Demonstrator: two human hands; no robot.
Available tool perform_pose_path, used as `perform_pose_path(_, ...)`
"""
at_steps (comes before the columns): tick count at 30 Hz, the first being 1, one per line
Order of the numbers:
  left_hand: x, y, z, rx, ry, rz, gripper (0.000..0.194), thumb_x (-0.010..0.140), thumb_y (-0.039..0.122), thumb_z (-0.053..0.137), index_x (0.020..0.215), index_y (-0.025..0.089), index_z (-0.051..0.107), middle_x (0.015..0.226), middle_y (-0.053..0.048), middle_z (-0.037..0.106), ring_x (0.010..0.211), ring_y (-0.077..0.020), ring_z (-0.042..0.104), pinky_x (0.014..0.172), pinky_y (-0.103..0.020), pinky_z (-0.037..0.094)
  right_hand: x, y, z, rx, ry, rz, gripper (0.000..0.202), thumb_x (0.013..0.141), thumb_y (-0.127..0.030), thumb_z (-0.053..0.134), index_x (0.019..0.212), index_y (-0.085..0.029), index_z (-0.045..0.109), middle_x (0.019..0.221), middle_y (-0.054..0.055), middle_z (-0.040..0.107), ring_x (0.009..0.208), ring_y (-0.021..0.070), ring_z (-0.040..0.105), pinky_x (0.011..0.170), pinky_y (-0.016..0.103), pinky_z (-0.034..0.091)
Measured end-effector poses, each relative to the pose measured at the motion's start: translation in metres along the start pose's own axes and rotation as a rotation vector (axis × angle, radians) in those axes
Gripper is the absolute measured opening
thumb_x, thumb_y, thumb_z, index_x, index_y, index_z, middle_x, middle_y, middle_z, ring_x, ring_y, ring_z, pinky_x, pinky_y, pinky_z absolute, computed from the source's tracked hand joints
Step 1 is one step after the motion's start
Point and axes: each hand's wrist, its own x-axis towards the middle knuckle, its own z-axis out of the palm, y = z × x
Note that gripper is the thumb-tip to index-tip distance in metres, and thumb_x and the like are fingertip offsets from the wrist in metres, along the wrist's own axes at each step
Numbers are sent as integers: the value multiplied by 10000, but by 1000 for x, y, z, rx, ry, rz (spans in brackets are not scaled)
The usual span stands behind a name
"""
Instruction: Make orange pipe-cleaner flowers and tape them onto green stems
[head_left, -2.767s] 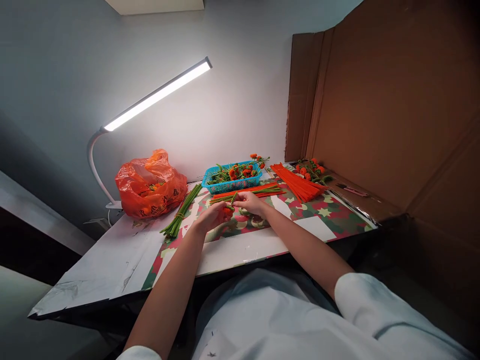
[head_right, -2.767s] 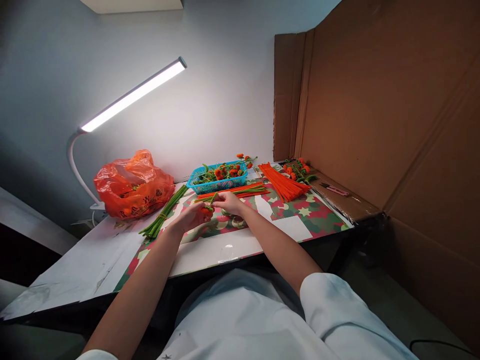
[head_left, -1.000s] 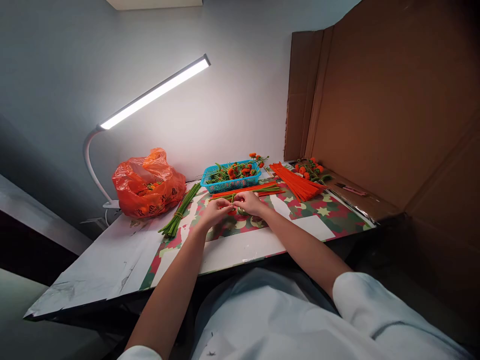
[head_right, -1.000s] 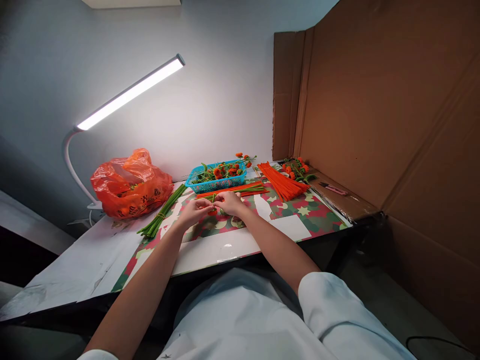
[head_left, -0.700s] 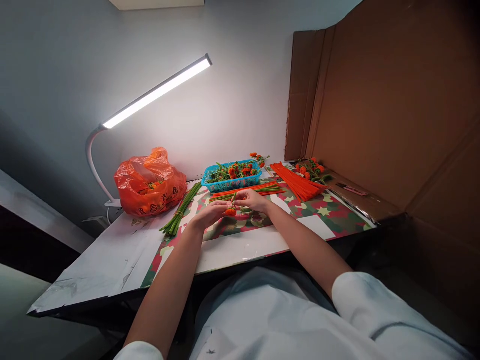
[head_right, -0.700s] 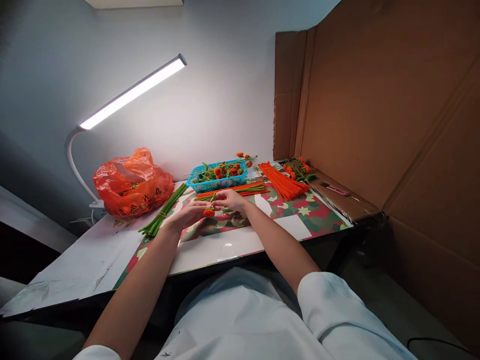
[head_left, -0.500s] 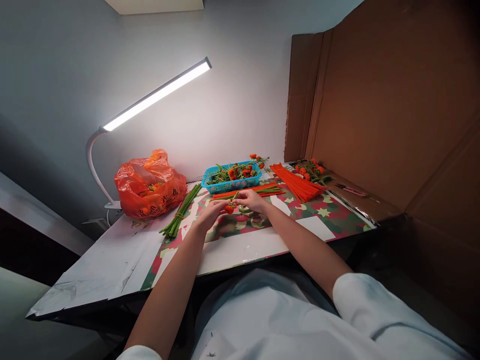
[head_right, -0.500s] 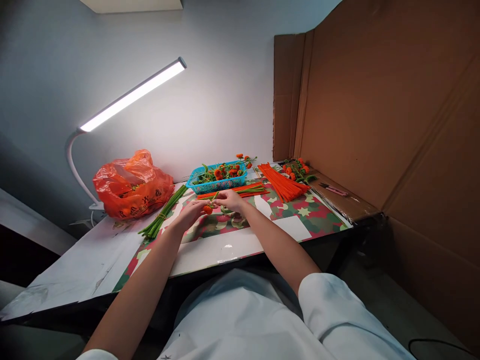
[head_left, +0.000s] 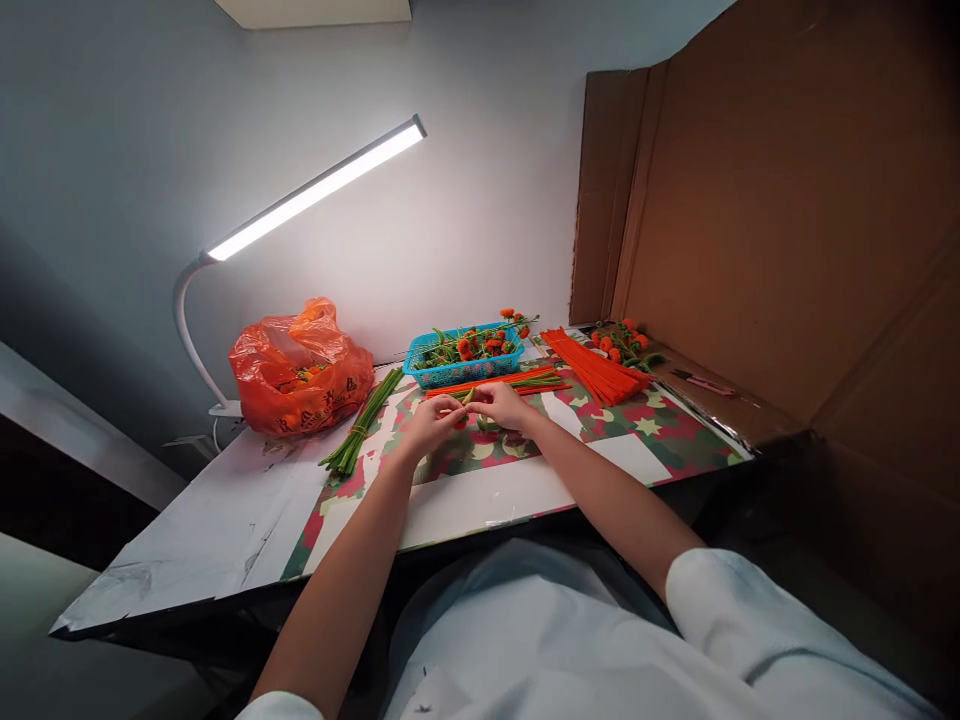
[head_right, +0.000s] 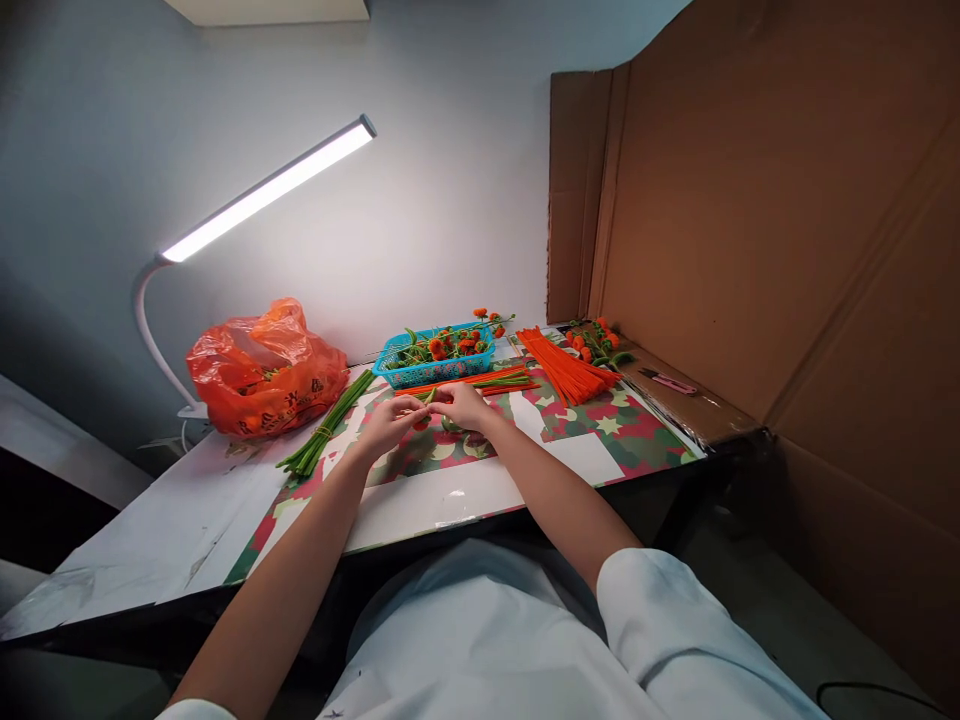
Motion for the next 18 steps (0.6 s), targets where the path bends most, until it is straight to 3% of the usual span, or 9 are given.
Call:
perform_pose_path(4,0,1,-5,-256,-146,-119,334,689,489,681,723,158,668,744,-45,654,690,-160,564,646,-280,413,-1,-2,-5,152,-90,-96,349,748,-462,633,805,-121,675,644,-5,580,560,87,416,536,222,304)
perform_pose_path(10,0,-3,-8,-464,-283,-214,312,624,434,744,743,147,710,790,-87,684,768,-192,598,715,-307,434,0,-2,-7,254,-166,-118,331,742,-444,650,822,-124,669,719,25,631,647,122,525,590,233,368)
perform_pose_path(14,1,-5,-4,-327,-156,-230,314,645,458,712,722,154,707,742,-70,675,711,-188,588,660,-298,434,-1,-5,-6,19,-66,-51,242,775,-377,641,773,-140,688,675,13,634,657,124,524,644,243,340)
perform_pose_path(18,-1,-2,4,-98,42,-86,302,683,465,677,720,167,696,747,-52,655,697,-182,584,664,-300,458,-2,-10,-3,-179,52,39,185,788,-319,645,722,-153,695,608,-1,617,655,125,518,701,260,297)
